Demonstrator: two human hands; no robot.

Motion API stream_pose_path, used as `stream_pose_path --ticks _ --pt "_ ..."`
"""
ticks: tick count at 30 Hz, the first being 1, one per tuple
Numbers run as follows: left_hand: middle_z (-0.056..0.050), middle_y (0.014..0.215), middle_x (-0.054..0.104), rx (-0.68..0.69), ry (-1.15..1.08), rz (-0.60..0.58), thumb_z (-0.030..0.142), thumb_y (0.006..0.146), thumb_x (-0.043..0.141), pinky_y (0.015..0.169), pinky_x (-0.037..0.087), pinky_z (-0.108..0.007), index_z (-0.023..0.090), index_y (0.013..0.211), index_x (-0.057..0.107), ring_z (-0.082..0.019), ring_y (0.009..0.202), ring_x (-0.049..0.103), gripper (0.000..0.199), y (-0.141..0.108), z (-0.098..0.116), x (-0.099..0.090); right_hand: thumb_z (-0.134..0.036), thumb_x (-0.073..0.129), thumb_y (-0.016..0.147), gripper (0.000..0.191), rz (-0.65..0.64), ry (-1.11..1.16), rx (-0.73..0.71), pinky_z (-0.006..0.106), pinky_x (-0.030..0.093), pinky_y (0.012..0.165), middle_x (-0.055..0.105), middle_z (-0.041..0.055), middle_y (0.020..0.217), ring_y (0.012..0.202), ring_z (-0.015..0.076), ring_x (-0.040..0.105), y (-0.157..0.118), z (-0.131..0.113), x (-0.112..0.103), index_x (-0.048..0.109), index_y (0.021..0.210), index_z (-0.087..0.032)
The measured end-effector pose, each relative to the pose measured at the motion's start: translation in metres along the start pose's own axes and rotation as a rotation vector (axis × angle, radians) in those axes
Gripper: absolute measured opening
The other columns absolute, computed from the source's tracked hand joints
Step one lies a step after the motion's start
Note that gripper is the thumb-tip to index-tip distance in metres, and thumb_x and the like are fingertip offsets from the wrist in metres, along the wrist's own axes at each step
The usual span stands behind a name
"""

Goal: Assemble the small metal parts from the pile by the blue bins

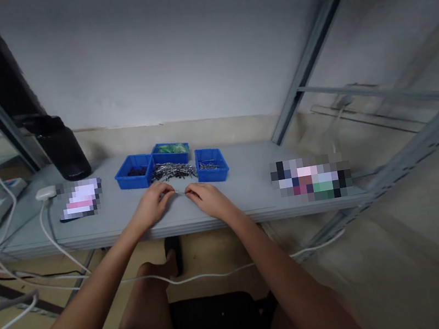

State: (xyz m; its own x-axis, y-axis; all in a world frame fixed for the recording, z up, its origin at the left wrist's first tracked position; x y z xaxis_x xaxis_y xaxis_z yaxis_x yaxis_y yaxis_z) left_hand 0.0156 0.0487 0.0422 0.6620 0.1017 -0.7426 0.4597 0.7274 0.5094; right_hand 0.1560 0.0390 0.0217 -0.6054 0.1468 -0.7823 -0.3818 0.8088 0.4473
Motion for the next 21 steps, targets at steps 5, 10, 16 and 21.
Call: stream_pose_path --ticks 5,10,16,21 --pt "-0.008 0.091 0.070 -0.030 0.061 -0.097 0.027 0.091 0.053 0.085 0.049 -0.036 0.018 0.089 0.067 -0.022 0.089 0.062 0.017 0.000 -0.005 0.010 -0.019 0.047 0.097 0.016 0.015 0.031 0.034 0.027 0.042 0.076 0.069 0.0043 0.093 0.084 0.0163 0.060 0.000 0.002 -0.003 0.063 0.098 -0.020" --pt "-0.009 0.092 0.071 -0.018 0.098 -0.161 0.024 0.090 0.054 0.087 0.049 -0.037 0.017 0.091 0.070 -0.023 0.092 0.062 0.018 -0.001 -0.001 0.016 -0.021 0.045 0.098 0.018 0.006 0.066 0.023 0.026 0.041 0.076 0.069 0.0035 0.091 0.083 0.0157 0.061 0.000 -0.002 -0.005 0.062 0.101 -0.020" --pt "-0.009 0.092 0.071 0.007 0.096 -0.167 0.025 0.090 0.055 0.087 0.049 -0.037 0.018 0.091 0.070 -0.023 0.092 0.062 0.017 -0.002 0.000 0.017 -0.022 0.044 0.099 0.018 0.039 0.054 -0.033 0.026 0.042 0.079 0.069 0.0045 0.096 0.087 0.0157 0.061 -0.001 -0.008 -0.007 0.062 0.101 -0.020" --pt "-0.008 0.091 0.071 0.033 0.075 -0.148 0.026 0.090 0.055 0.086 0.050 -0.037 0.018 0.090 0.070 -0.022 0.090 0.063 0.017 -0.002 0.000 0.017 -0.022 0.043 0.099 0.019 0.033 0.041 -0.037 0.027 0.043 0.081 0.069 0.0049 0.098 0.088 0.0162 0.061 -0.001 -0.009 -0.008 0.062 0.101 -0.021"
Point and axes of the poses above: each hand's wrist, its own y-axis towards the middle knuckle, its own x-axis out of the palm, z = x × y, the point moved 8 cm from there along y, towards the middle knuckle
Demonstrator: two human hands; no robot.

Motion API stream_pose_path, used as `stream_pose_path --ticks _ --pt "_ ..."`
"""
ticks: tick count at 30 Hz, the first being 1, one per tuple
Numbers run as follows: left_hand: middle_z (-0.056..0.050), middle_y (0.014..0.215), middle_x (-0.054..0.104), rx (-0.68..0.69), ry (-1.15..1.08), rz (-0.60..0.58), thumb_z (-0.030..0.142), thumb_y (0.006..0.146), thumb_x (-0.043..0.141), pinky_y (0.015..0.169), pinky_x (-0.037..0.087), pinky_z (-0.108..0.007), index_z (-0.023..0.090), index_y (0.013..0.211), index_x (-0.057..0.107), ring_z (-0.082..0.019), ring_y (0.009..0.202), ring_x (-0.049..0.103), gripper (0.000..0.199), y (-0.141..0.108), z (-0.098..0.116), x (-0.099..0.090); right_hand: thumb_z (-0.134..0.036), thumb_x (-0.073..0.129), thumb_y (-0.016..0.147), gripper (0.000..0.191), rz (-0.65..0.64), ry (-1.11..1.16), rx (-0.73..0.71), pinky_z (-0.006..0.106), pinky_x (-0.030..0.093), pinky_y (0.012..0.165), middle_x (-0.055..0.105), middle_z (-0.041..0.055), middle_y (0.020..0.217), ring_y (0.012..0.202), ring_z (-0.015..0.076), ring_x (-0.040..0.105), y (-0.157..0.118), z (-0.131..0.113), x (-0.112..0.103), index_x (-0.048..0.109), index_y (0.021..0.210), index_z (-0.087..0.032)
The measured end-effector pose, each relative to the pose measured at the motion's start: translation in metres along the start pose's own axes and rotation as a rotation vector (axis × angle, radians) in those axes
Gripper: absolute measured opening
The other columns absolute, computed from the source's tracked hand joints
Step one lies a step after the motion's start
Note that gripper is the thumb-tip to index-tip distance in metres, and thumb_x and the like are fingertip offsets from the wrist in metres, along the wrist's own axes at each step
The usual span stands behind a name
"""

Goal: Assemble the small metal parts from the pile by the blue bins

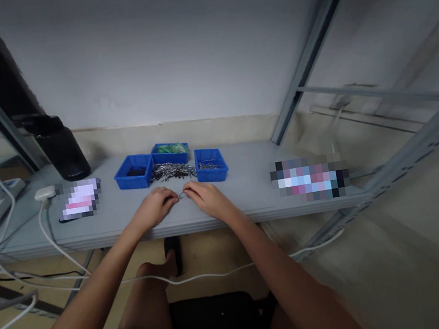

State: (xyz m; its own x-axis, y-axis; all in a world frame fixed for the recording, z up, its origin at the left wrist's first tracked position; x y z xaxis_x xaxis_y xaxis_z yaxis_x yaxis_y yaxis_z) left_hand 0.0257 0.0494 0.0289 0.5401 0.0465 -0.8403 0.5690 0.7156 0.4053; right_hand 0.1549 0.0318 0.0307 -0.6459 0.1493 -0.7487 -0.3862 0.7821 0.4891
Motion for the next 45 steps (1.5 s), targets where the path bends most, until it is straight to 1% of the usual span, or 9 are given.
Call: stream_pose_path --ticks 14,18,20,22,27,32,38,41,45 --pt "-0.007 0.089 0.070 -0.010 -0.012 0.023 0.027 0.091 0.052 0.084 0.050 -0.036 0.019 0.088 0.067 -0.022 0.088 0.062 0.017 0.000 0.000 -0.002 -0.023 0.044 0.099 0.019 0.040 0.012 -0.015 0.028 0.044 0.082 0.068 0.0058 0.097 0.090 0.0177 0.061 0.000 0.001 -0.003 0.062 0.100 -0.019" --pt "-0.007 0.090 0.069 -0.032 -0.031 0.123 0.028 0.093 0.050 0.084 0.050 -0.036 0.018 0.088 0.065 -0.021 0.088 0.062 0.018 -0.001 -0.003 -0.011 -0.023 0.045 0.099 0.018 0.050 0.019 0.028 0.027 0.044 0.081 0.069 0.0047 0.098 0.090 0.0168 0.062 0.000 0.007 -0.002 0.063 0.101 -0.021" --pt "-0.007 0.090 0.068 -0.039 -0.045 0.183 0.028 0.093 0.050 0.085 0.050 -0.037 0.018 0.088 0.063 -0.021 0.088 0.061 0.018 -0.002 -0.003 -0.017 -0.022 0.046 0.098 0.017 0.033 0.017 0.029 0.027 0.043 0.080 0.069 0.0043 0.097 0.088 0.0165 0.061 0.000 0.008 0.000 0.063 0.099 -0.021" --pt "-0.007 0.089 0.068 -0.020 -0.054 0.205 0.028 0.093 0.050 0.086 0.050 -0.037 0.018 0.088 0.063 -0.021 0.089 0.061 0.016 -0.003 0.001 -0.021 -0.020 0.047 0.097 0.016 0.002 -0.001 0.020 0.027 0.043 0.080 0.068 0.0044 0.094 0.087 0.0164 0.061 0.000 0.008 0.002 0.063 0.096 -0.020" --pt "-0.005 0.089 0.067 0.059 -0.060 0.196 0.026 0.094 0.051 0.087 0.049 -0.037 0.019 0.089 0.063 -0.020 0.090 0.060 0.015 -0.004 0.013 -0.023 -0.017 0.049 0.095 0.015 -0.037 -0.035 0.014 0.028 0.044 0.080 0.068 0.0050 0.092 0.086 0.0168 0.061 0.001 0.007 0.005 0.064 0.093 -0.020" --pt "-0.006 0.090 0.067 0.096 -0.063 0.198 0.026 0.094 0.051 0.086 0.049 -0.037 0.019 0.090 0.064 -0.020 0.091 0.060 0.015 -0.005 0.015 -0.022 -0.016 0.050 0.095 0.014 -0.049 -0.050 0.024 0.029 0.044 0.081 0.069 0.0053 0.093 0.087 0.0175 0.061 0.001 0.008 0.007 0.063 0.094 -0.019" --pt "-0.007 0.091 0.069 -0.006 -0.053 0.180 0.028 0.093 0.052 0.088 0.049 -0.039 0.018 0.090 0.065 -0.022 0.092 0.061 0.016 -0.003 0.002 -0.018 -0.019 0.047 0.097 0.014 -0.013 -0.006 0.063 0.027 0.043 0.079 0.068 0.0051 0.096 0.087 0.0172 0.061 0.001 0.011 0.003 0.061 0.096 -0.020" --pt "-0.008 0.092 0.070 -0.043 -0.041 0.130 0.030 0.091 0.053 0.088 0.050 -0.039 0.018 0.089 0.067 -0.023 0.091 0.062 0.018 -0.003 -0.002 -0.013 -0.021 0.045 0.098 0.016 0.028 0.024 0.049 0.027 0.043 0.079 0.067 0.0045 0.096 0.088 0.0170 0.060 0.001 0.008 -0.002 0.061 0.097 -0.020" --pt "-0.008 0.092 0.071 -0.020 -0.041 0.040 0.028 0.089 0.054 0.087 0.050 -0.038 0.019 0.089 0.069 -0.023 0.091 0.063 0.017 0.000 -0.002 -0.004 -0.024 0.043 0.099 0.018 0.044 0.041 -0.014 0.027 0.043 0.082 0.067 0.0045 0.097 0.089 0.0169 0.060 0.000 -0.001 -0.006 0.061 0.098 -0.021"
Point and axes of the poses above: each hand's wrist, its own y-axis towards the middle knuckle, its own x-axis out of the palm, z = x × y, the point moved 8 cm from there along y, towards the middle knuckle
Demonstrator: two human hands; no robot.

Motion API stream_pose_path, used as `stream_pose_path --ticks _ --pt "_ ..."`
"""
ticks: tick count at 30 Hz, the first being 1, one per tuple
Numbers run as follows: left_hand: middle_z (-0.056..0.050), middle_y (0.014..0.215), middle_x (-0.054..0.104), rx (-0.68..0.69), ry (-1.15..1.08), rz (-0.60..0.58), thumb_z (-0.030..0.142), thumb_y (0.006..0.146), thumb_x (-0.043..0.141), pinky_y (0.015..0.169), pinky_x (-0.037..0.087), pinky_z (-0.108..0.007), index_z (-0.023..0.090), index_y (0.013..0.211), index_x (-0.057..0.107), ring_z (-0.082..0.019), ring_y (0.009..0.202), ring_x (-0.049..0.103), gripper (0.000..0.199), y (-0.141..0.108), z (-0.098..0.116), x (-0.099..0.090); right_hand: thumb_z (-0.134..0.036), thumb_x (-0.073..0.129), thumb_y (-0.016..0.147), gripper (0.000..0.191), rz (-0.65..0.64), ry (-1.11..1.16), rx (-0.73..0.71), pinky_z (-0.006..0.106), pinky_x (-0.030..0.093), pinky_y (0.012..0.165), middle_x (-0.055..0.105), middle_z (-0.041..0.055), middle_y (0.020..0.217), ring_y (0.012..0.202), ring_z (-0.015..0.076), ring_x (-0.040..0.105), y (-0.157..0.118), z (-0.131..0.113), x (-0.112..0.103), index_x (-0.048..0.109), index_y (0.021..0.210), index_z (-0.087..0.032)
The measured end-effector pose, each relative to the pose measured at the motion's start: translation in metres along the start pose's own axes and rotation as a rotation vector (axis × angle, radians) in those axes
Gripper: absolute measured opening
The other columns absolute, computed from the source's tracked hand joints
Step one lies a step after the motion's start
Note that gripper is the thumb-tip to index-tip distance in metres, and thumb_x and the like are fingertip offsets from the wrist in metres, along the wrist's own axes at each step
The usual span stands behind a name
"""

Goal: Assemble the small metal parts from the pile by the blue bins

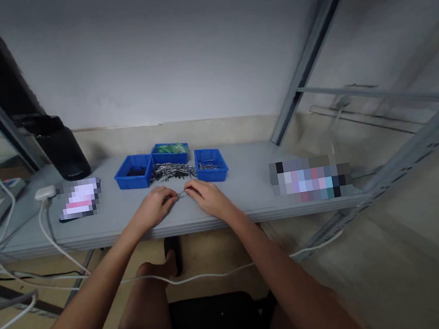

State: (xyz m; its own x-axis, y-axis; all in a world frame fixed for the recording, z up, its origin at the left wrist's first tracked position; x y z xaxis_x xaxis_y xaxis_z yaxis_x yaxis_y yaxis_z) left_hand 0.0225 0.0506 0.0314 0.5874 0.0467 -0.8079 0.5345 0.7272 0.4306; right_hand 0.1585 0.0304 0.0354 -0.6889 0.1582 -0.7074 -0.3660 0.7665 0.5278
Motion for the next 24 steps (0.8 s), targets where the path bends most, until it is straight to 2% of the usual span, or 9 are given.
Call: stream_pose_path --ticks 5,10,13,16,19,22,24 --pt "-0.007 0.090 0.071 0.024 0.001 -0.045 0.027 0.090 0.052 0.085 0.050 -0.037 0.020 0.090 0.069 -0.022 0.088 0.063 0.018 0.002 0.004 0.004 -0.025 0.042 0.100 0.019 -0.012 -0.009 0.002 0.028 0.044 0.084 0.067 0.0045 0.098 0.090 0.0168 0.060 -0.001 0.000 0.001 0.061 0.099 -0.022" --pt "-0.009 0.092 0.068 0.008 0.103 0.077 0.030 0.091 0.051 0.088 0.049 -0.039 0.018 0.092 0.067 -0.024 0.094 0.061 0.020 -0.005 0.003 -0.013 -0.027 0.044 0.099 0.019 0.027 0.004 0.042 0.030 0.045 0.084 0.067 0.0059 0.102 0.093 0.0180 0.061 0.001 0.007 0.001 0.061 0.104 -0.021" --pt "-0.007 0.089 0.068 -0.024 0.130 0.156 0.030 0.090 0.054 0.087 0.049 -0.038 0.019 0.088 0.066 -0.023 0.091 0.061 0.016 0.003 -0.002 -0.028 -0.027 0.048 0.097 0.018 0.053 -0.004 0.084 0.030 0.046 0.085 0.068 0.0063 0.102 0.094 0.0189 0.062 0.001 0.011 0.000 0.061 0.109 -0.021" --pt "-0.008 0.090 0.069 -0.051 0.142 0.194 0.026 0.087 0.056 0.083 0.049 -0.036 0.017 0.086 0.067 -0.023 0.088 0.062 0.013 0.035 0.003 -0.038 -0.024 0.051 0.096 0.019 0.070 -0.044 0.132 0.031 0.046 0.084 0.068 0.0063 0.099 0.092 0.0192 0.063 0.001 0.015 0.000 0.061 0.111 -0.020" --pt "-0.011 0.097 0.070 -0.074 0.170 0.229 0.024 0.089 0.055 0.085 0.049 -0.036 0.015 0.091 0.068 -0.024 0.092 0.063 0.016 0.085 0.025 -0.040 -0.022 0.052 0.094 0.016 0.026 -0.099 0.153 0.029 0.046 0.081 0.069 0.0066 0.096 0.089 0.0187 0.063 0.000 0.021 0.006 0.063 0.105 -0.019" --pt "-0.013 0.106 0.071 -0.119 0.227 0.106 0.024 0.088 0.058 0.088 0.049 -0.036 0.013 0.101 0.069 -0.026 0.100 0.064 0.020 0.127 0.043 -0.020 -0.020 0.052 0.094 0.013 -0.012 -0.148 0.129 0.028 0.046 0.080 0.070 0.0067 0.096 0.089 0.0180 0.063 -0.002 0.024 0.012 0.064 0.098 -0.018" --pt "-0.015 0.109 0.070 -0.183 0.230 0.002 0.028 0.086 0.063 0.088 0.050 -0.036 0.011 0.113 0.066 -0.027 0.103 0.064 0.031 0.136 0.040 -0.004 -0.020 0.052 0.094 0.013 -0.014 -0.171 0.123 0.028 0.045 0.080 0.070 0.0069 0.095 0.088 0.0180 0.063 -0.002 0.025 0.012 0.064 0.096 -0.018"
Point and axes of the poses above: each hand's wrist, its own y-axis towards the middle knuckle, its own x-axis out of the palm, z = x × y, the point moved 8 cm from there along y, towards the middle knuckle
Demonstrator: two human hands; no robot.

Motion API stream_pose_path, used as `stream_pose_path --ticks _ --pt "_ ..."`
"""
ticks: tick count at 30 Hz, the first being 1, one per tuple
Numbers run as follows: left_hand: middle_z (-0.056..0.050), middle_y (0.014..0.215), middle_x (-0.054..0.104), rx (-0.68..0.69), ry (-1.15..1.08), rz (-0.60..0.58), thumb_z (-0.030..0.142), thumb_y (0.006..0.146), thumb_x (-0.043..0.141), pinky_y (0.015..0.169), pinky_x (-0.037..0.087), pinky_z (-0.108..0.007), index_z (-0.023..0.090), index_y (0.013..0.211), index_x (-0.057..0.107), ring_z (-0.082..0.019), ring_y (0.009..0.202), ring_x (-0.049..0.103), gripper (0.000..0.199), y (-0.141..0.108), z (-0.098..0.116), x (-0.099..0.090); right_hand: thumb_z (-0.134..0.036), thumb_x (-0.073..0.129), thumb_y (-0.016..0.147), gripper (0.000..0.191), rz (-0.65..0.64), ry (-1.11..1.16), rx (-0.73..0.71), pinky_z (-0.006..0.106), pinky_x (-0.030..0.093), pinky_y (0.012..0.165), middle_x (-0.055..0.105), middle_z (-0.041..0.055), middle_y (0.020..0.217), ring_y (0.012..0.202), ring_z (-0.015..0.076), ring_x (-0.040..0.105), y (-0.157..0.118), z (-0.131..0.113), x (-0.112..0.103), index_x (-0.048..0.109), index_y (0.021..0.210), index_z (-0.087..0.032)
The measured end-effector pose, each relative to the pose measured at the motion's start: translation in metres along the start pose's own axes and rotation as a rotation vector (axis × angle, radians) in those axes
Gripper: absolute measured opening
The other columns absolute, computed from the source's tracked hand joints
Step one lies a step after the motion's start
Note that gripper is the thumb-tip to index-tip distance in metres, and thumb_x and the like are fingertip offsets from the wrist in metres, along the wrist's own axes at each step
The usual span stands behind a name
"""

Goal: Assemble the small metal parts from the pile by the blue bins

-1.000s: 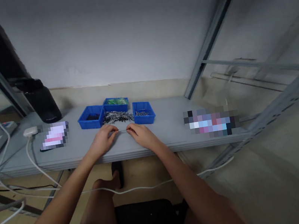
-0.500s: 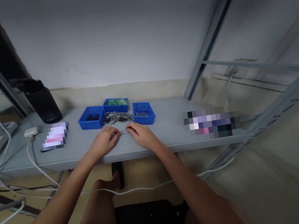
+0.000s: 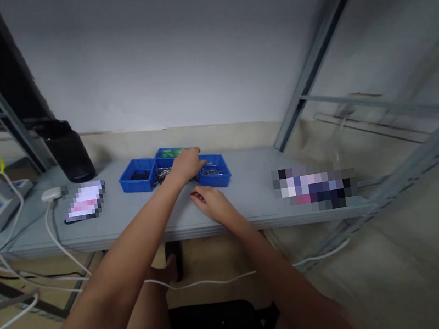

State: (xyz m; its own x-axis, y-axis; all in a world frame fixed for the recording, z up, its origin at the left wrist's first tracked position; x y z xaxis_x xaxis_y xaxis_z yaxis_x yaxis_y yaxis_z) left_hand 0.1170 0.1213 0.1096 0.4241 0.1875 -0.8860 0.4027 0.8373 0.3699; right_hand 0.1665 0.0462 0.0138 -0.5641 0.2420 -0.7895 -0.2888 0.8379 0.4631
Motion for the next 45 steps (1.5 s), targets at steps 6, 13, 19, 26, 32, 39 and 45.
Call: stream_pose_path --ticks 6,13,19,26,32,39,45 --pt "-0.013 0.111 0.069 0.034 0.073 -0.028 0.029 0.094 0.050 0.096 0.048 -0.034 0.014 0.111 0.068 -0.024 0.107 0.063 0.029 -0.039 -0.048 0.023 -0.019 0.052 0.094 0.013 -0.027 -0.031 0.010 0.027 0.042 0.076 0.070 0.0063 0.091 0.085 0.0179 0.061 0.002 -0.002 -0.002 0.066 0.094 -0.018" --pt "-0.015 0.110 0.067 0.040 0.240 -0.119 0.020 0.093 0.045 0.098 0.047 -0.037 0.013 0.104 0.071 -0.026 0.110 0.059 0.030 -0.068 -0.073 0.041 -0.017 0.052 0.093 0.015 -0.044 -0.037 0.030 0.027 0.041 0.078 0.069 0.0062 0.093 0.087 0.0180 0.059 0.003 -0.003 -0.002 0.067 0.094 -0.019" --pt "-0.016 0.116 0.064 -0.043 0.326 -0.090 0.010 0.091 0.040 0.091 0.050 -0.035 0.012 0.109 0.068 -0.026 0.110 0.059 0.033 -0.070 -0.072 0.031 -0.017 0.051 0.093 0.016 -0.041 -0.042 0.032 0.029 0.042 0.079 0.069 0.0068 0.093 0.088 0.0186 0.059 0.002 -0.002 -0.001 0.067 0.095 -0.019" --pt "-0.018 0.109 0.067 -0.119 0.332 -0.090 0.008 0.092 0.037 0.086 0.051 -0.035 0.010 0.107 0.068 -0.028 0.108 0.062 0.034 -0.073 -0.083 0.035 -0.017 0.051 0.093 0.015 -0.021 -0.054 0.022 0.029 0.043 0.080 0.070 0.0054 0.092 0.087 0.0181 0.060 0.002 -0.003 -0.001 0.067 0.093 -0.020" --pt "-0.018 0.105 0.068 -0.146 0.244 0.031 0.009 0.090 0.040 0.084 0.051 -0.035 0.012 0.102 0.069 -0.028 0.101 0.064 0.032 -0.073 -0.081 0.017 -0.017 0.051 0.093 0.015 -0.042 -0.046 0.032 0.029 0.043 0.081 0.070 0.0062 0.094 0.089 0.0184 0.061 0.003 -0.003 -0.001 0.066 0.093 -0.019" --pt "-0.009 0.099 0.074 -0.135 -0.166 0.107 0.020 0.084 0.055 0.083 0.050 -0.032 0.015 0.099 0.072 -0.023 0.086 0.066 0.024 -0.099 -0.088 0.000 -0.021 0.051 0.094 0.026 0.007 0.061 0.120 0.028 0.046 0.079 0.069 0.0044 0.094 0.085 0.0171 0.063 0.003 0.002 -0.006 0.058 0.119 -0.020" --pt "-0.007 0.095 0.075 -0.055 -0.363 -0.012 0.026 0.083 0.053 0.081 0.051 -0.031 0.015 0.095 0.072 -0.020 0.083 0.066 0.024 -0.121 -0.083 0.014 -0.021 0.050 0.095 0.022 -0.036 0.049 0.076 0.029 0.046 0.083 0.070 0.0064 0.102 0.094 0.0185 0.063 0.002 -0.002 -0.003 0.061 0.114 -0.020"
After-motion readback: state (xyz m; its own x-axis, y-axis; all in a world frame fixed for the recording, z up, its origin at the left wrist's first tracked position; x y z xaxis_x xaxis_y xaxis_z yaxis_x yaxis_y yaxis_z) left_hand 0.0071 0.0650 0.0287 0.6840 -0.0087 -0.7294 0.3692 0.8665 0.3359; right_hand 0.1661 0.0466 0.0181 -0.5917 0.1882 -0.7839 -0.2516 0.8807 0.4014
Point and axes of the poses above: each hand's wrist, its own y-axis towards the middle knuckle, its own x-axis out of the palm, z = x × y, the point moved 8 cm from there along y, towards the middle knuckle
